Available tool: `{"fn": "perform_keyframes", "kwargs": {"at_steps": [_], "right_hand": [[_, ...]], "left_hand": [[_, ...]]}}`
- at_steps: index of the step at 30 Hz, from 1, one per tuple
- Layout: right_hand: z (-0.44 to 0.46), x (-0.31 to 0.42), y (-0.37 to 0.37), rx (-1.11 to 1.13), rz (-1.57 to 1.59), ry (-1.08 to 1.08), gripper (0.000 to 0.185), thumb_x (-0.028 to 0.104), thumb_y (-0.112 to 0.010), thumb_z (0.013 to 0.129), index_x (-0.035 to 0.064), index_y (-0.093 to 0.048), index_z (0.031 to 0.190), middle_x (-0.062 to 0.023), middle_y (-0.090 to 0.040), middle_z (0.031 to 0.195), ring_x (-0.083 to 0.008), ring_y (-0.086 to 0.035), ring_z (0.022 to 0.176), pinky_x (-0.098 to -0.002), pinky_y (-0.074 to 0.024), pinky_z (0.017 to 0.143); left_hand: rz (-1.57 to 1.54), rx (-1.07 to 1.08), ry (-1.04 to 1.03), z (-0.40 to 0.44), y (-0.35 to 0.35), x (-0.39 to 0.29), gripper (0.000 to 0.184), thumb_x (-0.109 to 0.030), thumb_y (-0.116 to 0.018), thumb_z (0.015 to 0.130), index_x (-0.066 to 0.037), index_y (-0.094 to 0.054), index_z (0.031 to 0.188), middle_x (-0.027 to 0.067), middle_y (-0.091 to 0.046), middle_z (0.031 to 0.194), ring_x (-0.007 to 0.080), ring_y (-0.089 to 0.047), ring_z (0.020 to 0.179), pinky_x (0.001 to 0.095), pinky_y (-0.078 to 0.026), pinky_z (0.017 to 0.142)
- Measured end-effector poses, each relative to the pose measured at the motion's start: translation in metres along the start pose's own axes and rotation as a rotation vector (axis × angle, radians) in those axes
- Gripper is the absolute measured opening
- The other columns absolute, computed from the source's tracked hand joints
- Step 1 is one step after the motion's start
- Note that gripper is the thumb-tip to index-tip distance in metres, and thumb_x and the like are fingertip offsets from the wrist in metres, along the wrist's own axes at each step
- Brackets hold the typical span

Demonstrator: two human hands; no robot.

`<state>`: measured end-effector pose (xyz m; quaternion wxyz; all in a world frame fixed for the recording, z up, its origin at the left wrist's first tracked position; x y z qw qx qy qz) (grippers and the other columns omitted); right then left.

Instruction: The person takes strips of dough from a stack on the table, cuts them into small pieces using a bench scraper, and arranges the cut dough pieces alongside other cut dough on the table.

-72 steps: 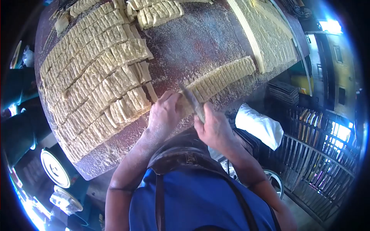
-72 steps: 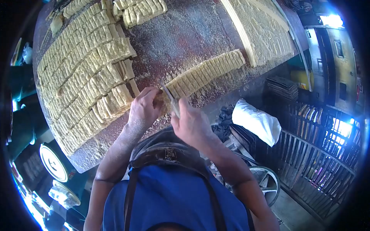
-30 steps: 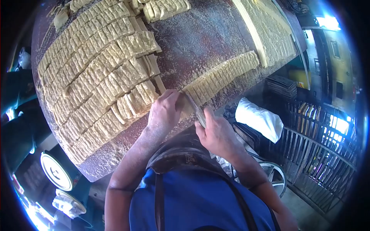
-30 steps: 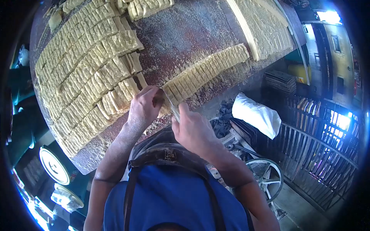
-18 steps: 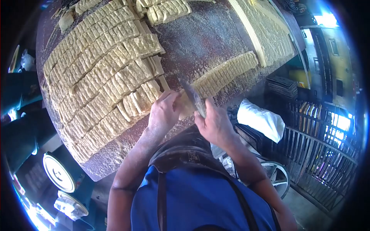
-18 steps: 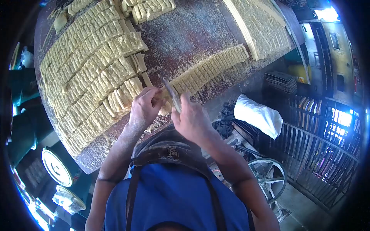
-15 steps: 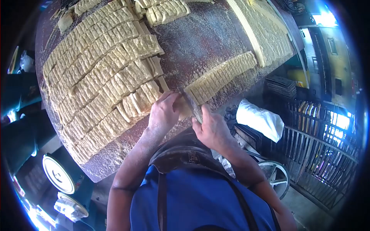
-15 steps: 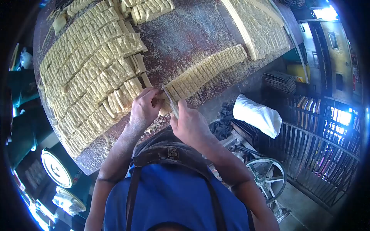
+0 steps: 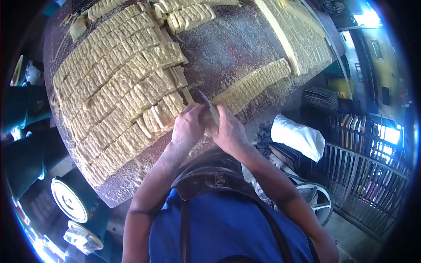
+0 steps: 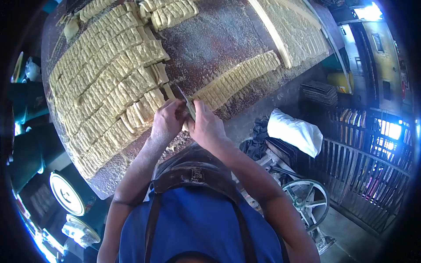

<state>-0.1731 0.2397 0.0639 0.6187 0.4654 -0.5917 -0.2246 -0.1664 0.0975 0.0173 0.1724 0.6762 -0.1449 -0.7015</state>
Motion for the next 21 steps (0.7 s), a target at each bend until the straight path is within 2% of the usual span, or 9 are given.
{"fn": "perform_keyframes", "kwargs": {"at_steps": [1, 3, 4, 6, 10, 13, 15, 21], "right_hand": [[0.0, 0.001, -0.001, -0.008, -0.001, 0.007, 0.038, 0.021, -0.064, 0.091, 0.0003, -0.043, 0.116, -0.029, -0.067, 0.088, -0.0492, -0.067, 0.087, -0.056, -0.0535, 0.078], [0.007, 0.001, -0.006, 0.145, -0.041, -0.112, 0.037, 0.021, -0.062, 0.092, -0.0002, -0.044, 0.117, -0.028, -0.067, 0.087, -0.0477, -0.067, 0.086, -0.0544, -0.0543, 0.078], [0.01, 0.008, 0.004, 0.135, -0.042, -0.109, 0.037, 0.021, -0.062, 0.092, -0.0002, -0.044, 0.117, -0.028, -0.067, 0.087, -0.0477, -0.067, 0.086, -0.0544, -0.0543, 0.078], [0.012, 0.017, 0.029, 0.293, -0.054, -0.219, 0.036, 0.02, -0.061, 0.094, -0.0001, -0.043, 0.117, -0.0268, -0.067, 0.085, -0.0466, -0.068, 0.083, -0.0533, -0.0551, 0.075], [-0.022, 0.028, 0.049, 0.149, -0.051, -0.104, 0.034, 0.021, -0.06, 0.095, 0.0003, -0.041, 0.114, -0.0273, -0.066, 0.08, -0.0474, -0.068, 0.08, -0.0541, -0.0549, 0.071], [-0.04, 0.026, 0.036, 0.192, -0.049, -0.154, 0.034, 0.021, -0.059, 0.096, 0.001, -0.041, 0.115, -0.0279, -0.066, 0.083, -0.0489, -0.067, 0.081, -0.0572, -0.0533, 0.074], [-0.045, 0.029, 0.033, 0.256, -0.061, -0.234, 0.033, 0.02, -0.058, 0.096, 0.0012, -0.041, 0.116, -0.0284, -0.067, 0.085, -0.0498, -0.067, 0.083, -0.0594, -0.0519, 0.076], [-0.026, 0.032, 0.025, 0.349, -0.022, -0.265, 0.03, 0.015, -0.058, 0.094, 0.0006, -0.041, 0.114, -0.0291, -0.067, 0.087, -0.0496, -0.067, 0.084, -0.0577, -0.0532, 0.076]], "left_hand": [[0.022, 0.017, 0.006, 0.0, 0.0, -0.001, 0.021, -0.001, -0.07, 0.081, 0.001, -0.068, 0.102, 0.0161, -0.07, 0.098, 0.0325, -0.072, 0.089, 0.0395, -0.059, 0.077], [0.05, 0.027, -0.003, 0.003, 0.0, 0.001, 0.023, -0.002, -0.071, 0.08, 0.001, -0.068, 0.103, 0.016, -0.07, 0.099, 0.032, -0.072, 0.09, 0.0393, -0.059, 0.078], [0.04, 0.062, 0.036, 0.003, -0.001, 0.004, 0.025, -0.003, -0.072, 0.08, 0.001, -0.068, 0.104, 0.016, -0.07, 0.1, 0.0313, -0.072, 0.091, 0.0392, -0.059, 0.078], [0.029, 0.095, 0.071, 0.0, -0.001, 0.006, 0.027, -0.005, -0.072, 0.08, 0.001, -0.069, 0.106, 0.0161, -0.071, 0.101, 0.0305, -0.072, 0.091, 0.039, -0.059, 0.078], [-0.03, 0.057, 0.029, -0.012, 0.008, 0.0, 0.03, -0.006, -0.072, 0.081, 0.001, -0.07, 0.11, 0.0167, -0.071, 0.107, 0.0281, -0.073, 0.089, 0.0357, -0.059, 0.078], [0.012, 0.008, 0.052, -0.017, 0.007, 0.009, 0.03, -0.006, -0.072, 0.082, 0.0, -0.07, 0.111, 0.0161, -0.07, 0.109, 0.0278, -0.073, 0.09, 0.0339, -0.059, 0.078], [0.051, -0.027, -0.023, -0.017, 0.005, 0.011, 0.03, -0.004, -0.072, 0.081, 0.0, -0.07, 0.111, 0.0154, -0.07, 0.111, 0.0277, -0.074, 0.089, 0.0336, -0.059, 0.078], [0.01, 0.025, 0.034, -0.013, 0.002, 0.018, 0.025, -0.003, -0.071, 0.082, -0.001, -0.071, 0.107, 0.015, -0.071, 0.106, 0.0287, -0.074, 0.089, 0.0358, -0.06, 0.077]]}}
Point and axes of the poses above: each hand's wrist, its own z-axis towards the middle knuckle, its own y-axis out of the back of the hand, x = y × z, the point moved 3 cm from there along z, towards the middle knuckle
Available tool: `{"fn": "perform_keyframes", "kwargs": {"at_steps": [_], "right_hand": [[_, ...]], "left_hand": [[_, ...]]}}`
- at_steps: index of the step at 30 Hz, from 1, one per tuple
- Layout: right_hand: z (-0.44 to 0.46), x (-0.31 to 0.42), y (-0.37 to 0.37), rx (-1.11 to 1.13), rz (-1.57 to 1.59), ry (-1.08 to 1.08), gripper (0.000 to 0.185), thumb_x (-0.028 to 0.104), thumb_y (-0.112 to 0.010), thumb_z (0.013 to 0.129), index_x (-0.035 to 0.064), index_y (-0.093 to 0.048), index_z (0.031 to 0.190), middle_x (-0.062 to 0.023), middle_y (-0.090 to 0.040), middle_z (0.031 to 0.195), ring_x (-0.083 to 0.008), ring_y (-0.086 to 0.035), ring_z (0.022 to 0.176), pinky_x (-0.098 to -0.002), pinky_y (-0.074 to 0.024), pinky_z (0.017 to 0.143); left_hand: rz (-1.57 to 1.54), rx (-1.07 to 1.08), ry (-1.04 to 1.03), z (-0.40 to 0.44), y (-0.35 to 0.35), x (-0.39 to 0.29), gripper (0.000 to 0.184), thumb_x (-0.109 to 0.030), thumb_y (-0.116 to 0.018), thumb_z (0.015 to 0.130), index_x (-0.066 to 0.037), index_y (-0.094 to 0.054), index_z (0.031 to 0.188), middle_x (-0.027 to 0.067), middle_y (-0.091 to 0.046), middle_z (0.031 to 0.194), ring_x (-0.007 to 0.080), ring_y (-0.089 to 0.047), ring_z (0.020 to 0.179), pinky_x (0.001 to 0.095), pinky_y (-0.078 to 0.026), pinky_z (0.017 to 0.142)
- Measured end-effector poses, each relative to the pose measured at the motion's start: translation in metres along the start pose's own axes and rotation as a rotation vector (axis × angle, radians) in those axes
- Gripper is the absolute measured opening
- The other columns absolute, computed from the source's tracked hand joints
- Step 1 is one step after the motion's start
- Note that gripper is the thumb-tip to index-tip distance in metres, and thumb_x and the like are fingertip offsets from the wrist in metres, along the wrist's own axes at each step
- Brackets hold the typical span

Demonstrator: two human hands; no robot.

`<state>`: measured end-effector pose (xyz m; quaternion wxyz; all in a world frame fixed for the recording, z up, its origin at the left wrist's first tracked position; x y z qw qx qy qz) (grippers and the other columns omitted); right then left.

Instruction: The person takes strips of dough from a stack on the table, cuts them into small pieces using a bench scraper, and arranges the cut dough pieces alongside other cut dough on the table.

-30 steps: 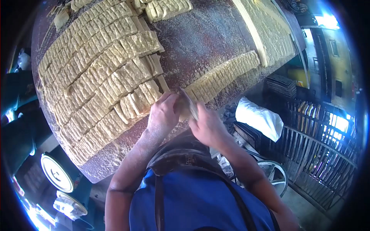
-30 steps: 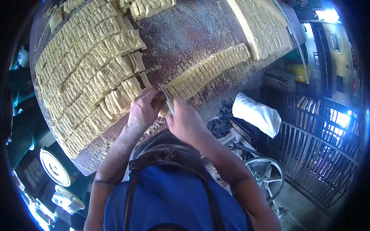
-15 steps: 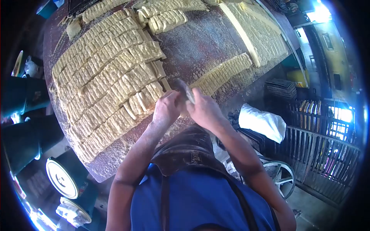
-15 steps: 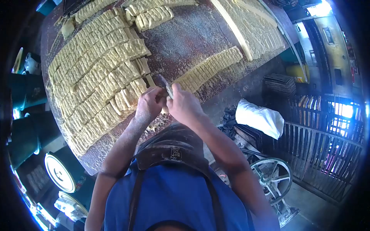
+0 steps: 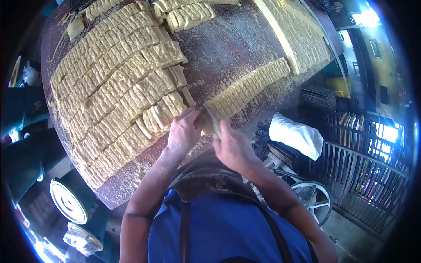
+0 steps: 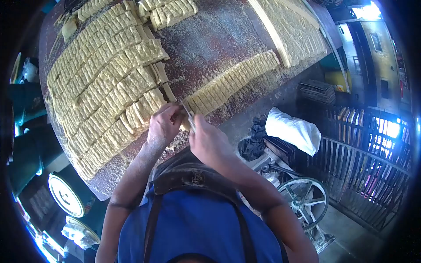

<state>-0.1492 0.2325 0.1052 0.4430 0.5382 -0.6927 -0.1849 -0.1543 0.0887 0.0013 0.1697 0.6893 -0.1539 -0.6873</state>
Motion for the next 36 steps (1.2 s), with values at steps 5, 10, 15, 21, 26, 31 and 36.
{"fn": "perform_keyframes", "kwargs": {"at_steps": [5, 10, 15, 21, 26, 31, 36], "right_hand": [[0.043, 0.001, -0.023, -0.039, -0.059, 0.061, 0.031, 0.013, -0.059, 0.094, -0.0023, -0.041, 0.113, -0.0295, -0.067, 0.086, -0.0466, -0.069, 0.083, -0.055, -0.0554, 0.074], [0.013, -0.016, -0.001, -0.11, 0.108, 0.133, 0.034, 0.016, -0.06, 0.094, -0.0038, -0.04, 0.112, -0.0291, -0.065, 0.074, -0.0481, -0.068, 0.074, -0.0561, -0.0548, 0.066], [-0.012, -0.01, -0.014, -0.097, 0.067, 0.073, 0.035, 0.019, -0.059, 0.094, -0.0014, -0.04, 0.114, -0.0318, -0.065, 0.075, -0.0514, -0.066, 0.077, -0.0585, -0.0534, 0.073], [-0.018, -0.001, -0.015, 0.016, 0.007, -0.027, 0.036, 0.018, -0.06, 0.093, -0.0015, -0.04, 0.116, -0.0316, -0.066, 0.08, -0.0516, -0.066, 0.081, -0.0581, -0.0534, 0.076], [0.033, 0.003, -0.038, -0.04, -0.032, -0.006, 0.038, 0.016, -0.061, 0.091, -0.0026, -0.039, 0.115, -0.0316, -0.066, 0.085, -0.05, -0.067, 0.086, -0.0555, -0.0549, 0.077], [0.019, -0.005, -0.026, -0.074, 0.01, 0.021, 0.036, 0.016, -0.061, 0.091, -0.0027, -0.04, 0.113, -0.0307, -0.066, 0.082, -0.0495, -0.067, 0.082, -0.0563, -0.0549, 0.075], [-0.015, -0.004, -0.028, -0.109, 0.049, 0.08, 0.036, 0.019, -0.059, 0.093, -0.0018, -0.04, 0.115, -0.029, -0.066, 0.075, -0.0491, -0.068, 0.076, -0.0566, -0.0554, 0.072]], "left_hand": [[0.041, 0.037, 0.04, -0.001, 0.003, -0.001, 0.023, -0.002, -0.072, 0.083, 0.002, -0.07, 0.105, 0.0146, -0.072, 0.105, 0.025, -0.075, 0.088, 0.0344, -0.061, 0.077], [-0.061, -0.033, -0.003, -0.01, 0.013, -0.006, 0.023, -0.002, -0.069, 0.086, 0.003, -0.07, 0.108, 0.0152, -0.071, 0.113, 0.0277, -0.074, 0.091, 0.035, -0.062, 0.081], [-0.005, -0.053, -0.062, -0.012, 0.014, -0.001, 0.021, -0.005, -0.07, 0.087, 0.001, -0.071, 0.107, 0.0156, -0.071, 0.11, 0.0297, -0.074, 0.09, 0.0371, -0.061, 0.079], [-0.023, -0.042, -0.022, -0.012, 0.009, 0.006, 0.017, -0.008, -0.07, 0.087, -0.002, -0.072, 0.103, 0.0163, -0.071, 0.107, 0.0318, -0.073, 0.088, 0.0388, -0.06, 0.075], [0.062, -0.009, -0.052, -0.011, 0.014, 0.001, 0.016, 0.0, -0.071, 0.082, 0.0, -0.071, 0.098, 0.0162, -0.072, 0.096, 0.0297, -0.074, 0.082, 0.0372, -0.06, 0.072], [0.024, -0.058, -0.123, -0.016, 0.013, 0.008, 0.019, -0.004, -0.069, 0.084, -0.001, -0.071, 0.102, 0.0167, -0.072, 0.104, 0.0314, -0.073, 0.089, 0.0387, -0.06, 0.077], [0.021, -0.155, -0.132, -0.029, 0.015, 0.005, 0.022, -0.003, -0.074, 0.081, -0.001, -0.073, 0.102, 0.0143, -0.074, 0.104, 0.029, -0.074, 0.089, 0.0357, -0.06, 0.078]]}}
Point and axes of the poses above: each hand's wrist, its own z-axis towards the middle knuckle, its own y-axis out of the back of the hand, x = y × z, the point moved 3 cm from there along z, towards the middle knuckle
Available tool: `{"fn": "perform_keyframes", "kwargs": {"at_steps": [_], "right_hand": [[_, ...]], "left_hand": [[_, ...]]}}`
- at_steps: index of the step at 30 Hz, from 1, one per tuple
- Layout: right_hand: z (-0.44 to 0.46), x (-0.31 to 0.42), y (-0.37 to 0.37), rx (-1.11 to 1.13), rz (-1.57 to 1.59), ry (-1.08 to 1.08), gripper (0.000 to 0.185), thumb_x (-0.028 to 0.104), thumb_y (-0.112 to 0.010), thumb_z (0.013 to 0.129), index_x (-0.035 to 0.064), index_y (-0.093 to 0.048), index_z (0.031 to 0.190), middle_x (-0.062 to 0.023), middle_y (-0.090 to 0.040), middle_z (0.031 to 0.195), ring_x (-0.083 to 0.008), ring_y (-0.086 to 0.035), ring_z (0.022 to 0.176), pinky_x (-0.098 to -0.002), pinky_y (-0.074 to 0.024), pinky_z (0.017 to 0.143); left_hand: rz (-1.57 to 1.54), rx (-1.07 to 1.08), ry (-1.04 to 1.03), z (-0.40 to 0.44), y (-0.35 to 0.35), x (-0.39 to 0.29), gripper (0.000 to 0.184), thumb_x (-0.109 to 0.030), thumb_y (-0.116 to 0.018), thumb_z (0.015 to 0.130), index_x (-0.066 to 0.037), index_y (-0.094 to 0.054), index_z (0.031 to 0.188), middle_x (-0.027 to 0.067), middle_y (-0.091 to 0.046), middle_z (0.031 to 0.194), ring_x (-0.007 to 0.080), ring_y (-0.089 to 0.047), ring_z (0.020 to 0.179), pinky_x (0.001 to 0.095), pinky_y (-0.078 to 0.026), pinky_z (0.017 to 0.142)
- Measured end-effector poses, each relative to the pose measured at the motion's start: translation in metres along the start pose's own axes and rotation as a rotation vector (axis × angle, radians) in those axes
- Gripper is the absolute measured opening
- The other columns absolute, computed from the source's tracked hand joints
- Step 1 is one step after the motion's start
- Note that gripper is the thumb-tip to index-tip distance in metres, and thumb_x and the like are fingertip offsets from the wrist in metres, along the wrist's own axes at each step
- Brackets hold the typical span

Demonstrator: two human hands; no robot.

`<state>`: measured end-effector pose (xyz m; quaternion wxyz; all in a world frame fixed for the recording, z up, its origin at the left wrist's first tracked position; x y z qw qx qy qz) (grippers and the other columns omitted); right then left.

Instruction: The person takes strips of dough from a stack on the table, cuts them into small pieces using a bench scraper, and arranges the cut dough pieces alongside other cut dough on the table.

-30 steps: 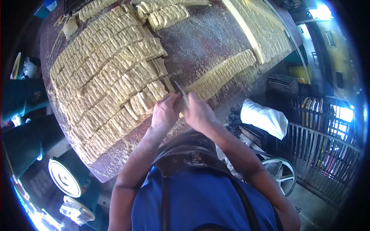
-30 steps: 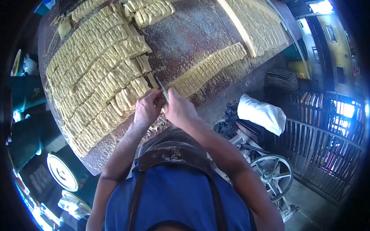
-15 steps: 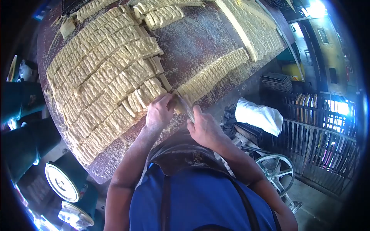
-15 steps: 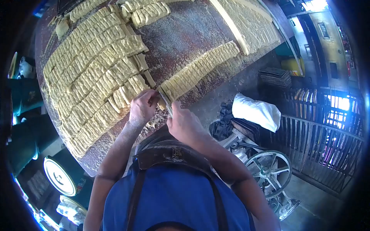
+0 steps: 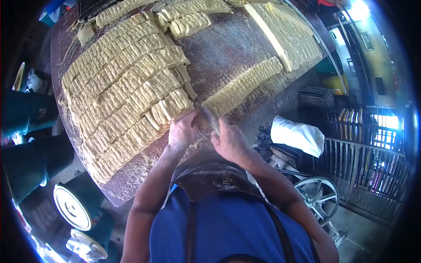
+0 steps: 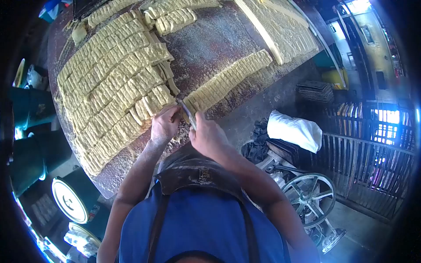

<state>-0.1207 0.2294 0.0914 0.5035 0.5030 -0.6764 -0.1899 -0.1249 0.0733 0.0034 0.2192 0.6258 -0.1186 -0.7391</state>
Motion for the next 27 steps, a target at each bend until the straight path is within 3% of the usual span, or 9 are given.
{"fn": "perform_keyframes", "kwargs": {"at_steps": [5, 8, 11, 13, 15, 17, 19, 23, 27], "right_hand": [[-0.003, 0.002, -0.006, 0.101, -0.07, -0.119, 0.039, 0.02, -0.06, 0.093, -0.0013, -0.041, 0.119, -0.0304, -0.068, 0.084, -0.0487, -0.069, 0.083, -0.0555, -0.0555, 0.079], [0.023, -0.005, -0.024, 0.037, -0.073, -0.024, 0.037, 0.02, -0.061, 0.093, -0.0012, -0.044, 0.118, -0.0303, -0.068, 0.087, -0.0487, -0.069, 0.083, -0.0538, -0.056, 0.08], [0.056, 0.003, -0.024, 0.011, -0.139, 0.03, 0.037, 0.018, -0.062, 0.092, -0.003, -0.045, 0.117, -0.0299, -0.068, 0.088, -0.0463, -0.07, 0.079, -0.0508, -0.0578, 0.075], [0.072, 0.001, -0.008, -0.025, 0.027, 0.149, 0.032, 0.013, -0.062, 0.09, -0.0071, -0.049, 0.111, -0.0228, -0.067, 0.081, -0.0366, -0.07, 0.074, -0.046, -0.0578, 0.065], [0.056, -0.006, 0.025, 0.233, 0.271, -0.1, 0.029, 0.015, -0.061, 0.094, -0.0068, -0.049, 0.11, -0.0158, -0.067, 0.079, -0.0215, -0.067, 0.057, -0.0352, -0.0544, 0.046], [0.042, -0.036, 0.04, 0.185, 0.4, -0.086, 0.026, 0.016, -0.06, 0.097, -0.0046, -0.048, 0.11, -0.0107, -0.065, 0.076, -0.0124, -0.061, 0.046, -0.0275, -0.0477, 0.035], [0.032, -0.061, 0.066, 0.118, 0.342, 0.036, 0.025, 0.018, -0.058, 0.099, -0.0024, -0.048, 0.108, -0.0139, -0.065, 0.074, -0.0157, -0.062, 0.047, -0.028, -0.0519, 0.038], [0.024, -0.117, 0.109, 0.044, 0.392, 0.066, 0.026, 0.019, -0.063, 0.096, -0.0013, -0.05, 0.106, -0.013, -0.065, 0.068, -0.0167, -0.063, 0.046, -0.0319, -0.0496, 0.039], [0.015, -0.176, 0.147, -0.041, 0.327, 0.118, 0.027, 0.017, -0.066, 0.093, -0.0013, -0.051, 0.105, -0.0119, -0.065, 0.066, -0.018, -0.063, 0.046, -0.0348, -0.0484, 0.041]], "left_hand": [[-0.001, 0.073, 0.063, 0.0, -0.004, 0.007, 0.02, -0.002, -0.07, 0.082, -0.001, -0.073, 0.102, 0.0157, -0.073, 0.107, 0.0313, -0.073, 0.09, 0.0378, -0.06, 0.078], [0.053, 0.084, -0.01, 0.003, -0.007, 0.009, 0.013, -0.003, -0.068, 0.084, 0.0, -0.071, 0.096, 0.0161, -0.072, 0.103, 0.0312, -0.073, 0.088, 0.0389, -0.06, 0.076], [0.107, 0.103, 0.031, 0.011, -0.004, 0.003, 0.004, -0.004, -0.069, 0.083, -0.002, -0.068, 0.087, 0.014, -0.07, 0.089, 0.031, -0.071, 0.08, 0.0406, -0.058, 0.071], [0.2, 0.23, 0.01, 0.01, -0.005, 0.005, 0.004, -0.006, -0.068, 0.084, -0.004, -0.065, 0.085, 0.0142, -0.067, 0.084, 0.032, -0.069, 0.079, 0.0413, -0.057, 0.071], [0.193, 0.221, -0.03, -0.002, -0.002, 0.003, 0.007, -0.01, -0.063, 0.09, -0.004, -0.062, 0.087, 0.0155, -0.063, 0.085, 0.0373, -0.067, 0.073, 0.0479, -0.055, 0.066], [0.182, 0.219, 0.059, -0.017, 0.004, -0.008, 0.008, -0.011, -0.065, 0.09, -0.005, -0.066, 0.094, 0.0144, -0.064, 0.096, 0.0373, -0.068, 0.079, 0.0466, -0.058, 0.07], [0.21, 0.185, 0.111, -0.027, 0.008, -0.018, 0.011, -0.012, -0.065, 0.09, -0.006, -0.068, 0.099, 0.0143, -0.065, 0.098, 0.0366, -0.068, 0.083, 0.0458, -0.058, 0.073], [0.3, 0.186, 0.134, -0.034, 0.005, -0.018, 0.027, -0.012, -0.071, 0.087, -0.007, -0.071, 0.113, 0.0155, -0.065, 0.102, 0.0345, -0.068, 0.091, 0.0426, -0.056, 0.078], [0.454, 0.12, 0.181, -0.039, 0.003, -0.033, 0.019, -0.015, -0.071, 0.085, -0.008, -0.073, 0.103, 0.0153, -0.065, 0.105, 0.0349, -0.066, 0.096, 0.0446, -0.055, 0.082]]}}
Point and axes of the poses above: each hand's wrist, its own z-axis towards the middle knuckle, its own y-axis out of the back of the hand, x = y × z, the point moved 3 cm from there along z, towards the middle knuckle
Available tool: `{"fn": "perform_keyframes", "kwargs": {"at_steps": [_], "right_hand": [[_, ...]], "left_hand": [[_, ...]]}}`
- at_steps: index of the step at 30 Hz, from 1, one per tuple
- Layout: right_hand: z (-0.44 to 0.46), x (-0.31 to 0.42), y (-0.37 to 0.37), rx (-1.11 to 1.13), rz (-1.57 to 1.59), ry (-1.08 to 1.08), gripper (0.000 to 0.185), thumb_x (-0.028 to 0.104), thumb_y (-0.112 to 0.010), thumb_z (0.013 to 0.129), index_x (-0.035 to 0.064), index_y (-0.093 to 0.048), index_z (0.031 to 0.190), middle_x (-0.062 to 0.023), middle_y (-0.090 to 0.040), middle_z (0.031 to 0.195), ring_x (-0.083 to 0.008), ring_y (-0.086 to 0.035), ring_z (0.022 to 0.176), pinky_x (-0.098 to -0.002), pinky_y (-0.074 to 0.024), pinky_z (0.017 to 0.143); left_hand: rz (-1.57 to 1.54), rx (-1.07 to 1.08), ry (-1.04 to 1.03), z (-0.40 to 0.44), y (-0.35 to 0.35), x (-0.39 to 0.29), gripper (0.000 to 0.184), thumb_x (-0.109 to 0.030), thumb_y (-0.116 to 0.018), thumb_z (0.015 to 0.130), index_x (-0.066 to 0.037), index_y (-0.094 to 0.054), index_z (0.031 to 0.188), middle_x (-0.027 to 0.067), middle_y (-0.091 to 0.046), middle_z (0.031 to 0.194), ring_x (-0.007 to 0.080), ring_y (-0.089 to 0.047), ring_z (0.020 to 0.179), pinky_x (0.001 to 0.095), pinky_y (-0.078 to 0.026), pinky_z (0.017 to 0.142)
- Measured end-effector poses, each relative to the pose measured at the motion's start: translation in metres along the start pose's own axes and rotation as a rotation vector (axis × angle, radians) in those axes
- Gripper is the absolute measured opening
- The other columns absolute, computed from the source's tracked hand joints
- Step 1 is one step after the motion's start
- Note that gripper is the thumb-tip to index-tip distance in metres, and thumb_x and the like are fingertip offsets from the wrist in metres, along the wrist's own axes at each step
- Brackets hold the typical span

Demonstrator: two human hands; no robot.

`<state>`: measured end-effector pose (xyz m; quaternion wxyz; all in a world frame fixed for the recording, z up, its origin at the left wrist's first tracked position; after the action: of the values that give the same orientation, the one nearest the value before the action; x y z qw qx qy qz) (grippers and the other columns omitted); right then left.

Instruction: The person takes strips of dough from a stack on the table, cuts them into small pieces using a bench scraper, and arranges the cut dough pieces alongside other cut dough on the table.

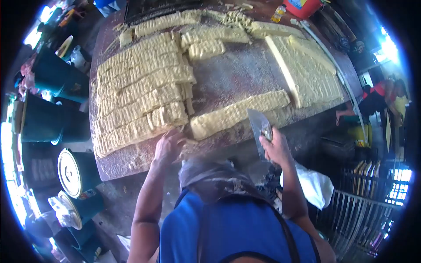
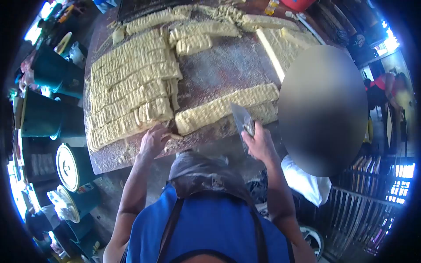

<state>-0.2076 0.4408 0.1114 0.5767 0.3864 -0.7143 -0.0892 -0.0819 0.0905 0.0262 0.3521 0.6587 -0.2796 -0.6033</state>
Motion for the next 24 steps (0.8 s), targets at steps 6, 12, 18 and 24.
{"fn": "perform_keyframes", "kwargs": {"at_steps": [6, 12, 18, 24], "right_hand": [[-0.016, -0.074, 0.062, -0.05, 0.086, 0.04, 0.025, 0.017, -0.067, 0.092, -0.0009, -0.052, 0.103, -0.0107, -0.064, 0.065, -0.0205, -0.066, 0.048, -0.0343, -0.0503, 0.045], [-0.012, -0.092, 0.113, -0.104, 0.172, 0.04, 0.021, 0.013, -0.066, 0.092, -0.0005, -0.053, 0.102, -0.0087, -0.063, 0.064, -0.0196, -0.065, 0.048, -0.0333, -0.05, 0.045], [0.011, -0.081, 0.129, -0.193, 0.181, 0.041, 0.028, 0.013, -0.066, 0.092, -0.0023, -0.054, 0.112, -0.0084, -0.064, 0.065, -0.0175, -0.064, 0.048, -0.0323, -0.0487, 0.044], [0.027, -0.068, 0.142, -0.202, 0.133, 0.044, 0.036, 0.016, -0.067, 0.092, -0.0041, -0.054, 0.119, -0.0093, -0.065, 0.066, -0.0178, -0.065, 0.05, -0.0326, -0.0504, 0.047]], "left_hand": [[0.133, -0.082, 0.111, -0.005, -0.011, -0.02, 0.019, -0.016, -0.073, 0.084, -0.007, -0.071, 0.101, 0.0147, -0.062, 0.109, 0.036, -0.06, 0.109, 0.0478, -0.051, 0.089], [0.074, 0.087, 0.269, 0.022, 0.006, -0.044, 0.028, -0.023, -0.076, 0.084, -0.004, -0.069, 0.103, 0.0156, -0.071, 0.101, 0.0324, -0.069, 0.096, 0.0436, -0.055, 0.084], [-0.335, -0.108, 0.322, 0.2, 0.018, -0.092, 0.032, -0.035, -0.072, 0.089, -0.003, -0.067, 0.096, 0.0051, -0.067, 0.082, 0.0143, -0.059, 0.068, 0.0303, -0.049, 0.062], [-0.471, -0.067, 0.364, 0.396, -0.045, -0.097, 0.049, -0.042, -0.073, 0.082, -0.005, -0.072, 0.115, 0.0169, -0.074, 0.103, 0.0268, -0.07, 0.097, 0.0374, -0.054, 0.087]]}}
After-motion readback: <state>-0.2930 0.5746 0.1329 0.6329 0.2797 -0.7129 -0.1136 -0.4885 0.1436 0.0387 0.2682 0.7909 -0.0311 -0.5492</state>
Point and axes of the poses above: each hand's wrist, its own z-axis towards the middle knuckle, its own y-axis out of the back of the hand, x = y × z, the point moved 3 cm from there along z, towards the middle knuckle
